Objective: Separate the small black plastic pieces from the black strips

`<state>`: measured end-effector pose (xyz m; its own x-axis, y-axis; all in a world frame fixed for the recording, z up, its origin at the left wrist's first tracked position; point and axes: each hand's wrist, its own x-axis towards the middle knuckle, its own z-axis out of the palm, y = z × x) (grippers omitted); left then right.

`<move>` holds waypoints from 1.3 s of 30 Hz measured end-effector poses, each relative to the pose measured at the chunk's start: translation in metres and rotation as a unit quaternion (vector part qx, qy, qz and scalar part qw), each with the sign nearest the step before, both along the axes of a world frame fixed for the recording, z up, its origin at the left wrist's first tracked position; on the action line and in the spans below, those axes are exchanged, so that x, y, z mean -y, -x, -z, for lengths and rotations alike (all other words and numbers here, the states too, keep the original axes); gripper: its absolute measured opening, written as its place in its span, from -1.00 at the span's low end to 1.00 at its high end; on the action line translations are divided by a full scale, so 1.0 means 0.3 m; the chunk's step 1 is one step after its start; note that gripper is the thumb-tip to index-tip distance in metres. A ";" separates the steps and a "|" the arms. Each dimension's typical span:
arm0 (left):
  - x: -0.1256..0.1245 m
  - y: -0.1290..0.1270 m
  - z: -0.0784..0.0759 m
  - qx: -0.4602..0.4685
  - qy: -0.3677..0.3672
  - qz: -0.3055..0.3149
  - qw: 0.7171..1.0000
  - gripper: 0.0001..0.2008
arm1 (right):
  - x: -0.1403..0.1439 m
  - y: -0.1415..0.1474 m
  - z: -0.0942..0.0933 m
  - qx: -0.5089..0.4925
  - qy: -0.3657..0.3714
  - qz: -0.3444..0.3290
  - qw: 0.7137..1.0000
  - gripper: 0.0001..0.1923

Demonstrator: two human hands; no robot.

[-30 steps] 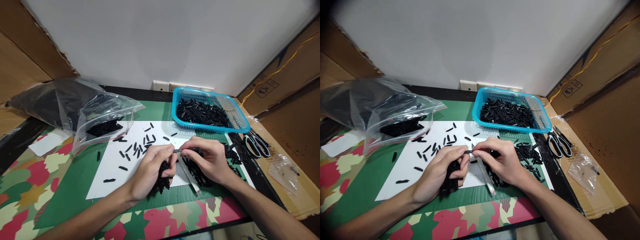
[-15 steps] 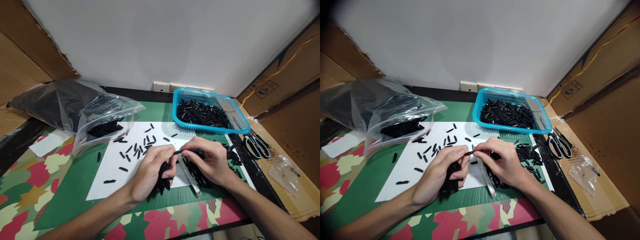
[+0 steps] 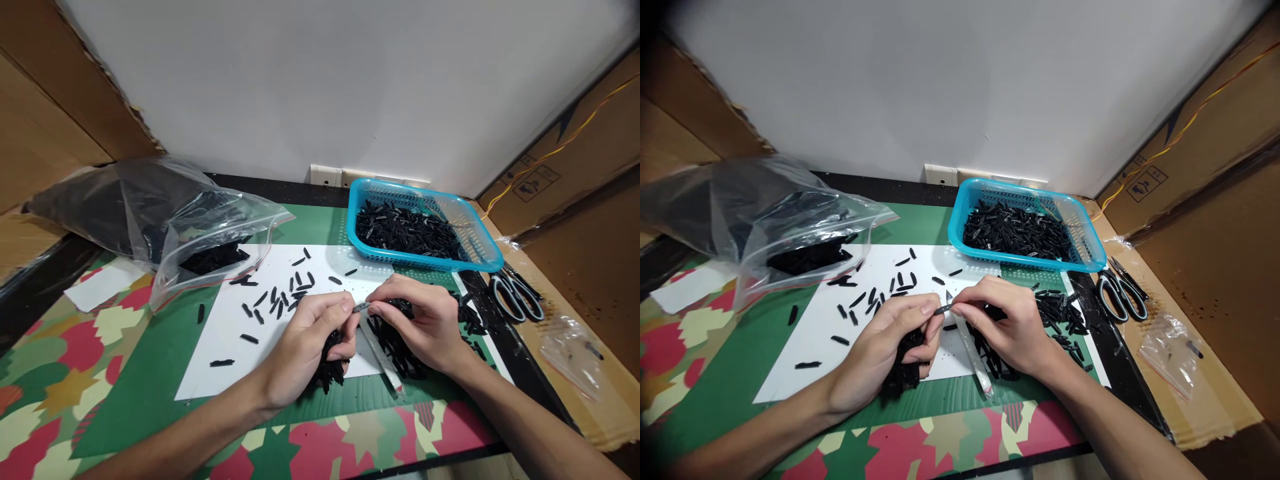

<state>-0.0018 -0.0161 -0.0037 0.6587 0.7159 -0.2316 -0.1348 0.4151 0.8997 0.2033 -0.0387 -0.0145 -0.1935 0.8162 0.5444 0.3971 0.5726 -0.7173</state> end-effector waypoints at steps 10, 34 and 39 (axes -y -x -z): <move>-0.005 -0.003 -0.003 -0.012 -0.021 -0.020 1.000 -0.57 | 0.009 -0.001 0.001 -0.020 0.015 -0.015 1.000 -0.85; -0.012 -0.001 0.028 0.007 -0.046 -0.005 0.999 -0.54 | 0.005 -0.005 0.031 -0.031 0.000 -0.021 0.999 -0.77; -0.011 -0.004 0.034 -0.004 -0.062 -0.007 0.998 -0.53 | 0.000 -0.004 0.038 -0.034 -0.014 -0.018 0.999 -0.76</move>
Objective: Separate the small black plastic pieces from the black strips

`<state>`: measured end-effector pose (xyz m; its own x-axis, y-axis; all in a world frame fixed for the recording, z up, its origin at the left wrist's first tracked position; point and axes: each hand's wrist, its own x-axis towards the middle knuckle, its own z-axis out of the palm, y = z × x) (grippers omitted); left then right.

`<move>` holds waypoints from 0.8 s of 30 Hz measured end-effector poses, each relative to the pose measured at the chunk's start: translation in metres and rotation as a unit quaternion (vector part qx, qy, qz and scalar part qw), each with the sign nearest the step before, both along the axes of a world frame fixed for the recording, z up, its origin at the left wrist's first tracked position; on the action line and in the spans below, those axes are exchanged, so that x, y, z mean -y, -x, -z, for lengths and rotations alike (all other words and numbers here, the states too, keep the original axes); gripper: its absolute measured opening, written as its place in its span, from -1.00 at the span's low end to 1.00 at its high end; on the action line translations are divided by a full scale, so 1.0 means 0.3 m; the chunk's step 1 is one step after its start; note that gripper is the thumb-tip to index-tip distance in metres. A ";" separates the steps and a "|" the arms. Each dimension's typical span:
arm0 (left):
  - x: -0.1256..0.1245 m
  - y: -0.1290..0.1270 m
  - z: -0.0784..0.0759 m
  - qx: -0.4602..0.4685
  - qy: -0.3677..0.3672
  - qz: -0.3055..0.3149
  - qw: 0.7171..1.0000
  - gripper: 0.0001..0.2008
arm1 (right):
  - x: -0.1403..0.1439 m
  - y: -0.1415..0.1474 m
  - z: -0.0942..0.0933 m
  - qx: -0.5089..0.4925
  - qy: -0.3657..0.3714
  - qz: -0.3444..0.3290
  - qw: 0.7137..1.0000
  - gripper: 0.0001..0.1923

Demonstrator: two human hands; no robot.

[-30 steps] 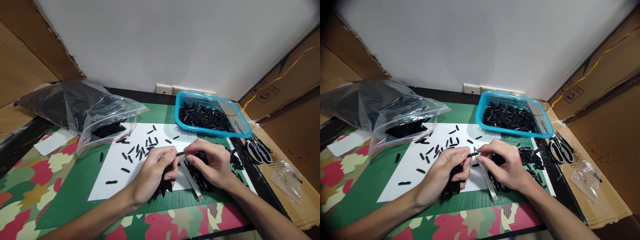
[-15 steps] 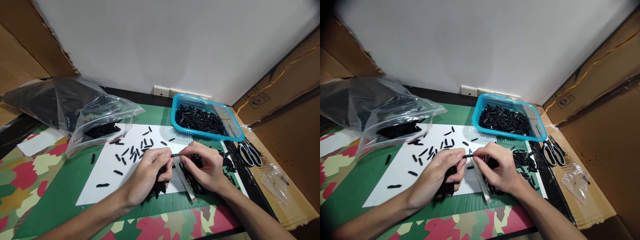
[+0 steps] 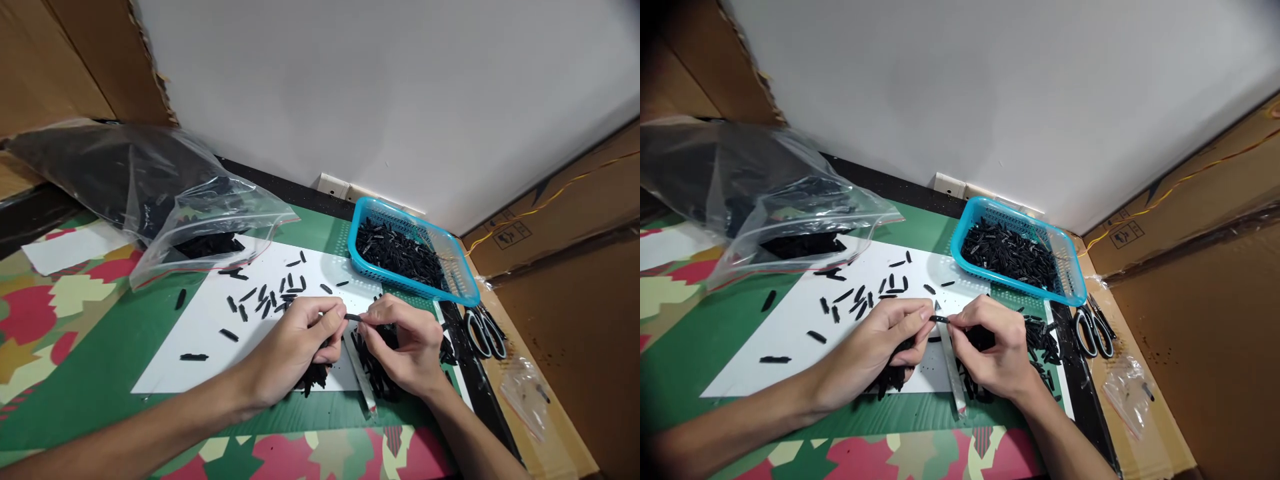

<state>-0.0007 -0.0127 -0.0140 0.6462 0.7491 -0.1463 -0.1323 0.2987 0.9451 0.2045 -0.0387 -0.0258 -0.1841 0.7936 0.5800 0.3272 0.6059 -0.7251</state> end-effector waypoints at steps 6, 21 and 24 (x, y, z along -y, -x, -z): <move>-0.003 -0.004 0.004 -0.008 -0.002 -0.005 1.000 -0.51 | 0.001 0.009 0.004 -0.004 0.010 0.003 1.000 -0.78; -0.005 -0.008 -0.004 0.001 0.014 -0.011 1.000 -0.52 | -0.020 -0.041 -0.044 0.036 0.068 -0.029 0.997 -0.78; -0.006 -0.008 -0.006 -0.003 0.017 -0.008 1.000 -0.52 | -0.020 -0.032 -0.039 0.036 0.061 -0.025 0.997 -0.87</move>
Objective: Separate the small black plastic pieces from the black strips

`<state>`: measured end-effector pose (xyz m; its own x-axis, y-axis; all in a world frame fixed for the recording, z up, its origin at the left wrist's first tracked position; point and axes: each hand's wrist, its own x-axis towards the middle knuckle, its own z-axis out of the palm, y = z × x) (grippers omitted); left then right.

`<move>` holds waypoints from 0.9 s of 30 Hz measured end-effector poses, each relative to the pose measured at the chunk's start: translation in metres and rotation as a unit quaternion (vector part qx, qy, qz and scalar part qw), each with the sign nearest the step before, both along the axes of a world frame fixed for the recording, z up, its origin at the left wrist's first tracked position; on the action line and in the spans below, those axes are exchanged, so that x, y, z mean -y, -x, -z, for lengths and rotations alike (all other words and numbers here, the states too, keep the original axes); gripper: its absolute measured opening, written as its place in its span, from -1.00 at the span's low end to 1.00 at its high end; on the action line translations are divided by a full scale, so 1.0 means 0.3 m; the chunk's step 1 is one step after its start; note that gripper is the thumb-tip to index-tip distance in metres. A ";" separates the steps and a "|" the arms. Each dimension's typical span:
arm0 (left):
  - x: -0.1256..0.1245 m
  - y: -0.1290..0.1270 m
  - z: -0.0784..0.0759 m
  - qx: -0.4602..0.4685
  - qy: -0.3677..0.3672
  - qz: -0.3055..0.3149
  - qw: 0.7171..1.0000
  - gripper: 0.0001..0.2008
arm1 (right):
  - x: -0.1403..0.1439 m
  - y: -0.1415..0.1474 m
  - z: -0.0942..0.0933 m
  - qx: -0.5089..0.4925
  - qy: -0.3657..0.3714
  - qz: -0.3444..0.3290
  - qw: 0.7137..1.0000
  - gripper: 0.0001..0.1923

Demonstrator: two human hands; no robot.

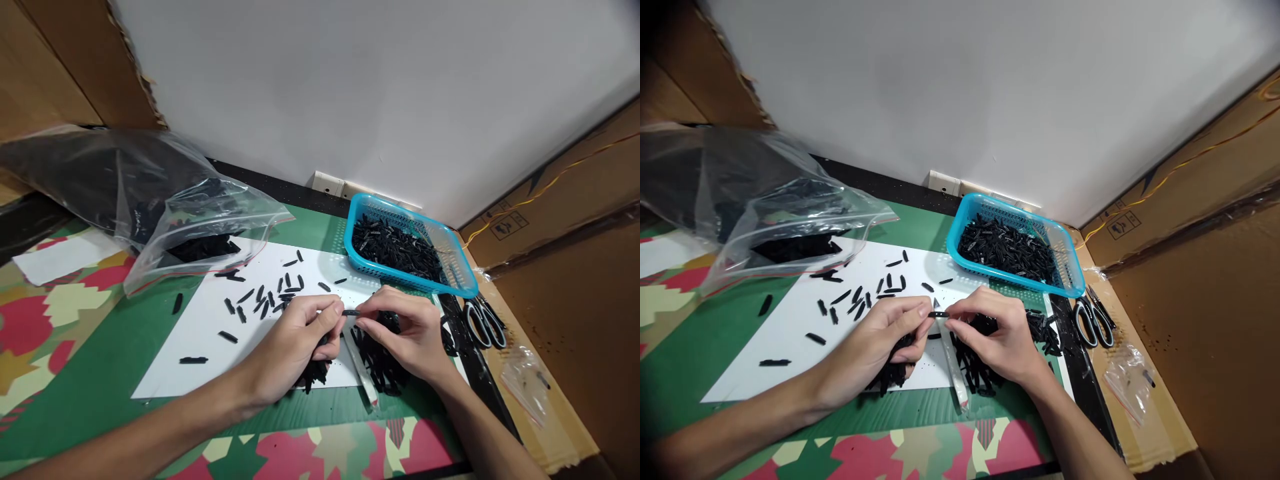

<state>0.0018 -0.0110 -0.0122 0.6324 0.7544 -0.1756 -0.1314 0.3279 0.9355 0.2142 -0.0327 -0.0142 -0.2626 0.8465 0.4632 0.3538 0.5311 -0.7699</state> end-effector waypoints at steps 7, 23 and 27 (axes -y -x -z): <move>-0.002 0.001 0.000 -0.001 0.010 0.003 1.000 -0.53 | 0.000 0.001 -0.002 -0.006 -0.002 0.010 1.000 -0.89; 0.006 0.008 -0.007 -0.012 0.023 0.004 1.000 -0.61 | 0.004 0.002 0.011 -0.056 0.022 0.000 0.998 -0.90; 0.004 0.015 -0.003 -0.026 0.021 0.008 0.999 -0.61 | 0.002 0.005 0.008 -0.048 0.029 0.004 0.998 -0.94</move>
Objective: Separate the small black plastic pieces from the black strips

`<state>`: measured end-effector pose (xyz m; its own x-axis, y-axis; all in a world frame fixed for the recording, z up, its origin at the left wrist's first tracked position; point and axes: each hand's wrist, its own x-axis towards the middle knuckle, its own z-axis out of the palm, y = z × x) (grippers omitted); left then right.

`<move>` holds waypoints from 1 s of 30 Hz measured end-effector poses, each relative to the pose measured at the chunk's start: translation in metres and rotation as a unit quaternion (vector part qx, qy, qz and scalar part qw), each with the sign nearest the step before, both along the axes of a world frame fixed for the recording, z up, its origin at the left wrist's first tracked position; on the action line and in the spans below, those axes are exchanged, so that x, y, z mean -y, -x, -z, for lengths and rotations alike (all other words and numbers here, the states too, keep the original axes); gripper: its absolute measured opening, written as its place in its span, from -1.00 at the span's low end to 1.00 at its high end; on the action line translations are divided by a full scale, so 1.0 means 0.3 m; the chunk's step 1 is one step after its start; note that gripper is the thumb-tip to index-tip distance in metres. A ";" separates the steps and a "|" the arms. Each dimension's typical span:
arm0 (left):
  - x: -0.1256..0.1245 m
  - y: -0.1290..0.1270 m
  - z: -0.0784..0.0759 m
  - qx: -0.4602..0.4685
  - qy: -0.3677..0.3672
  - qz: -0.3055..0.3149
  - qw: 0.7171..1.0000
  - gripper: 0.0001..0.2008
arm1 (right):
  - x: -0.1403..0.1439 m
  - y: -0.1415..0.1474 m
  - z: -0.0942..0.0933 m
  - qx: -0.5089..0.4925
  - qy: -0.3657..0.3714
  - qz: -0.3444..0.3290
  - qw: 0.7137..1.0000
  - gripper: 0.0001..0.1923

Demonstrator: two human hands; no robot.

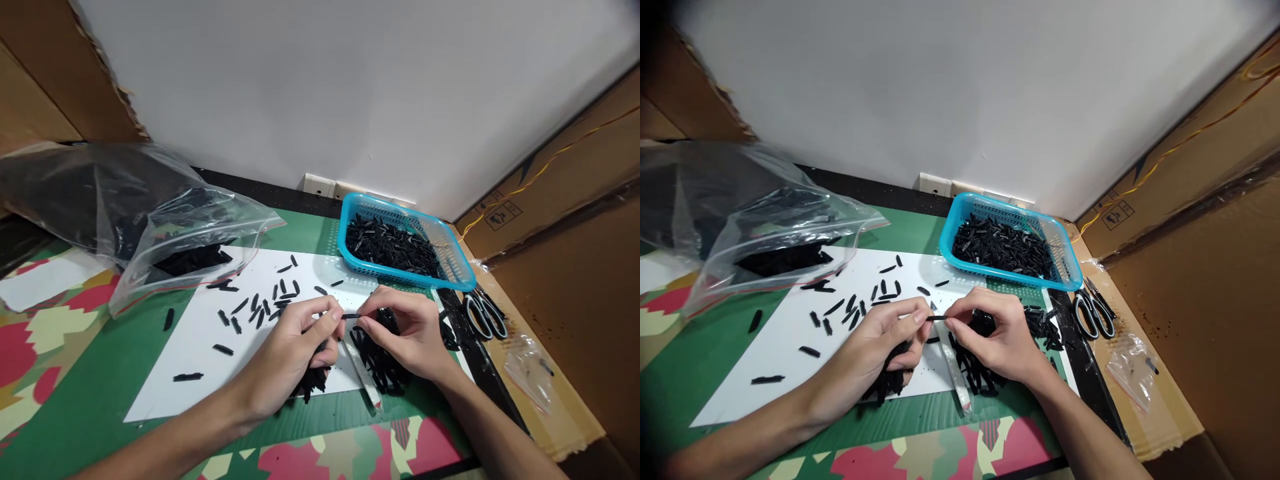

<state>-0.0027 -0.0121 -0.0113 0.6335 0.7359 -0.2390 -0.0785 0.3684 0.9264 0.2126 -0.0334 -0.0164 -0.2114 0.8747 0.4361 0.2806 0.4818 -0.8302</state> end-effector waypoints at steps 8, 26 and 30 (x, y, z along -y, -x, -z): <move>-0.003 -0.006 -0.004 -0.003 -0.005 0.001 1.000 -0.61 | -0.002 -0.002 -0.009 0.020 -0.015 0.002 1.000 -0.94; -0.001 -0.012 -0.015 0.001 0.017 -0.015 1.000 -0.61 | -0.001 0.002 -0.019 0.039 -0.024 -0.010 0.999 -0.89; -0.002 -0.009 -0.009 -0.004 0.010 -0.012 1.000 -0.60 | 0.003 0.003 -0.025 0.052 -0.021 -0.013 0.998 -0.88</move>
